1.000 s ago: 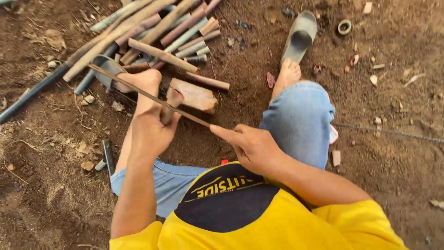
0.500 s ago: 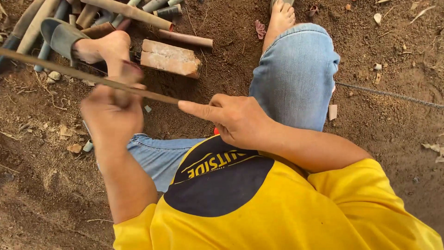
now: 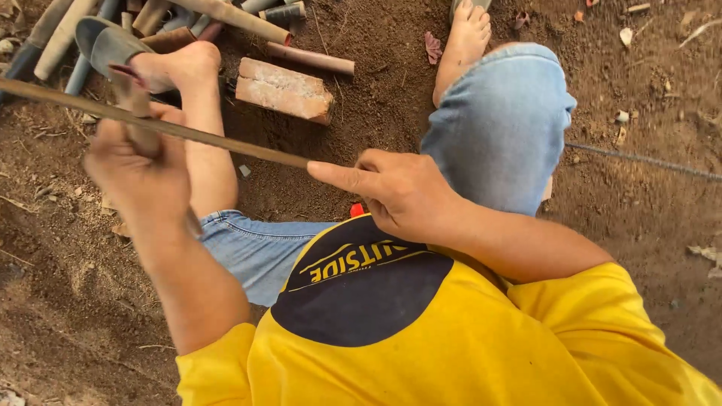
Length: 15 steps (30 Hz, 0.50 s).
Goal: Cutting PVC pipes into smaller sections using a hand saw while sitting on the ground.
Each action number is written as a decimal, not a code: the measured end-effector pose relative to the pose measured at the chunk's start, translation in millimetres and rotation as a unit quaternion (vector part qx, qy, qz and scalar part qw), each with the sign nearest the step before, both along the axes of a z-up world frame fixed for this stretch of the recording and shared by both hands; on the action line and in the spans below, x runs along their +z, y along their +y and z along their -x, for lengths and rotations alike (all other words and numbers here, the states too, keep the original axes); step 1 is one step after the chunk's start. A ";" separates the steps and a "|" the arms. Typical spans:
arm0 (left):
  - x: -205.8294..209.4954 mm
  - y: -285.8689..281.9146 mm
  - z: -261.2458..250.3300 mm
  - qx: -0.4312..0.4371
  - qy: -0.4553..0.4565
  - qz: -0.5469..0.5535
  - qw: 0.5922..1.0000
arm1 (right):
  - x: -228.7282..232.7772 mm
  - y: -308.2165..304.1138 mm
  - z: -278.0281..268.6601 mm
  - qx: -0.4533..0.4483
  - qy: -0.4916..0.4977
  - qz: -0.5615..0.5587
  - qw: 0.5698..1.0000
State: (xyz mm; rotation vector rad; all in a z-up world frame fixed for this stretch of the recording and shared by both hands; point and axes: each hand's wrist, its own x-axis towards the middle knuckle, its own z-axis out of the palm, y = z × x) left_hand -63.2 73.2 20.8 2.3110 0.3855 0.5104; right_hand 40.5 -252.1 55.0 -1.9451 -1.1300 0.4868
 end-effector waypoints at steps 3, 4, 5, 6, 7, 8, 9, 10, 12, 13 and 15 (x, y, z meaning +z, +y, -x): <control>-2.2 -6.1 3.7 0.006 0.036 -0.022 0.999 | -1.1 -5.6 -1.1 -0.003 -0.001 0.002 1.000; -6.8 -23.5 -1.3 0.019 0.034 -0.025 0.999 | -3.7 -6.2 -4.1 0.010 -0.003 -0.001 1.000; -12.1 -41.7 -5.8 -0.006 0.101 0.005 0.995 | -6.0 -7.5 -7.0 -0.001 0.016 -0.002 1.000; -17.5 -59.2 -11.0 -0.032 0.167 0.035 0.985 | -8.4 -8.5 -9.8 -0.012 0.035 -0.002 0.999; -4.8 -63.7 -16.8 -0.018 0.164 0.035 0.986 | -9.0 -9.1 -10.7 0.002 0.032 -0.004 0.999; 8.3 -67.8 -22.7 -0.033 0.154 0.061 0.986 | -9.4 -9.7 -11.9 -0.003 0.029 -0.001 1.000; 21.3 -71.3 -30.1 -0.049 0.141 0.086 0.985 | -9.9 -10.2 -14.2 -0.009 0.024 0.002 1.000; 9.2 -61.6 -29.4 -0.036 0.136 0.085 0.986 | -10.9 -11.2 -14.8 0.005 0.020 -0.001 1.000; -14.7 -44.0 -25.9 0.037 0.121 0.011 0.992 | -11.5 -15.8 -14.7 -0.002 0.019 -0.009 1.000; -10.2 -35.6 -24.7 0.052 0.114 0.008 0.992 | -14.1 -18.6 -15.4 0.013 0.012 -0.014 1.000; 0.7 -17.2 -21.7 0.109 0.090 -0.105 0.984 | -20.2 -23.3 -16.6 -0.015 0.009 -0.002 1.000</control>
